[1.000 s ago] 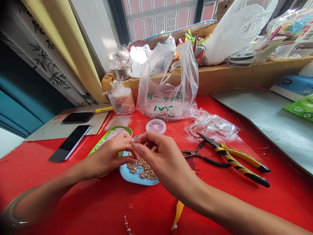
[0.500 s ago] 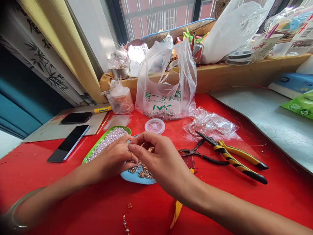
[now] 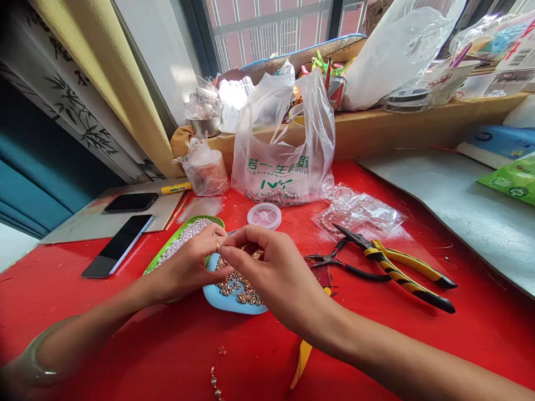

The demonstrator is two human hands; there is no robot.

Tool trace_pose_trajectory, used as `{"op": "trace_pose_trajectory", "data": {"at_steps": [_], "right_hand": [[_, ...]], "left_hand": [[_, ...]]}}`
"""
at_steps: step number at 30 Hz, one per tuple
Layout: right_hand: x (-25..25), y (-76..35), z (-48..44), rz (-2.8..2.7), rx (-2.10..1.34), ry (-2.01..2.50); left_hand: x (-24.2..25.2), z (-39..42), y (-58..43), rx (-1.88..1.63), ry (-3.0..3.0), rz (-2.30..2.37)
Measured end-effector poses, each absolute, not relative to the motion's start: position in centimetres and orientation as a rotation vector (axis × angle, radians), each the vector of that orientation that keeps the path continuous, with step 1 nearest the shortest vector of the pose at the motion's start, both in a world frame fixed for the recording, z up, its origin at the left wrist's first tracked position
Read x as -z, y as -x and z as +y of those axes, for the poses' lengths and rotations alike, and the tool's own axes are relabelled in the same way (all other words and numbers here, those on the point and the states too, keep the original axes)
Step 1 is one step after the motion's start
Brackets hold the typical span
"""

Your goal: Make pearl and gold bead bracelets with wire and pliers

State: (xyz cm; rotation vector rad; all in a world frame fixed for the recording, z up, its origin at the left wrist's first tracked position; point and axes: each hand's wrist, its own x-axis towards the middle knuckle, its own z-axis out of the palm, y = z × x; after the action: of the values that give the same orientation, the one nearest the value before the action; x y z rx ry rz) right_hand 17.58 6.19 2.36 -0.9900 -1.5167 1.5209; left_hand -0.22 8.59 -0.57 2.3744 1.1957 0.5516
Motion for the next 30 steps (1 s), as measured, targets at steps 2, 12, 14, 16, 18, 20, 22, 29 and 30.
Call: {"op": "trace_pose_trajectory", "data": {"at_steps": [2, 12, 14, 16, 18, 20, 22, 29, 30], "right_hand": [[-2.4, -17.6, 6.2, -1.530, -1.498, 1.005], [-2.3, -17.5, 5.9, -1.514, -1.589, 1.005], [-2.5, -17.5, 5.7, -1.502, -1.625, 0.984], [-2.6, -17.5, 5.5, -1.499, -1.648, 0.975], [-2.8, -17.5, 5.4, -1.500, -1.651, 0.978], [-2.9, -17.5, 5.4, -1.510, -1.642, 0.977], [-3.0, -17.5, 5.4, -1.520, -1.633, 0.978], [-2.6, -17.5, 5.4, -1.524, -1.646, 0.991], [-2.6, -17.5, 5.4, -1.521, -1.651, 0.990]], "left_hand": [[0.2, 8.8, 0.5, -0.701, -1.979, 1.157], [-0.3, 8.9, 0.6, -1.059, -1.245, 0.764], [-0.4, 8.7, 0.5, -1.065, -1.259, 0.723], [-0.5, 8.6, 0.5, -1.065, -1.268, 0.678], [-0.6, 8.5, 0.5, -1.062, -1.275, 0.642], [-0.7, 8.4, 0.5, -1.064, -1.286, 0.622], [-0.7, 8.4, 0.5, -1.072, -1.298, 0.619], [-0.7, 8.3, 0.4, -1.080, -1.292, 0.617], [-0.7, 8.3, 0.3, -1.085, -1.295, 0.618]]}}
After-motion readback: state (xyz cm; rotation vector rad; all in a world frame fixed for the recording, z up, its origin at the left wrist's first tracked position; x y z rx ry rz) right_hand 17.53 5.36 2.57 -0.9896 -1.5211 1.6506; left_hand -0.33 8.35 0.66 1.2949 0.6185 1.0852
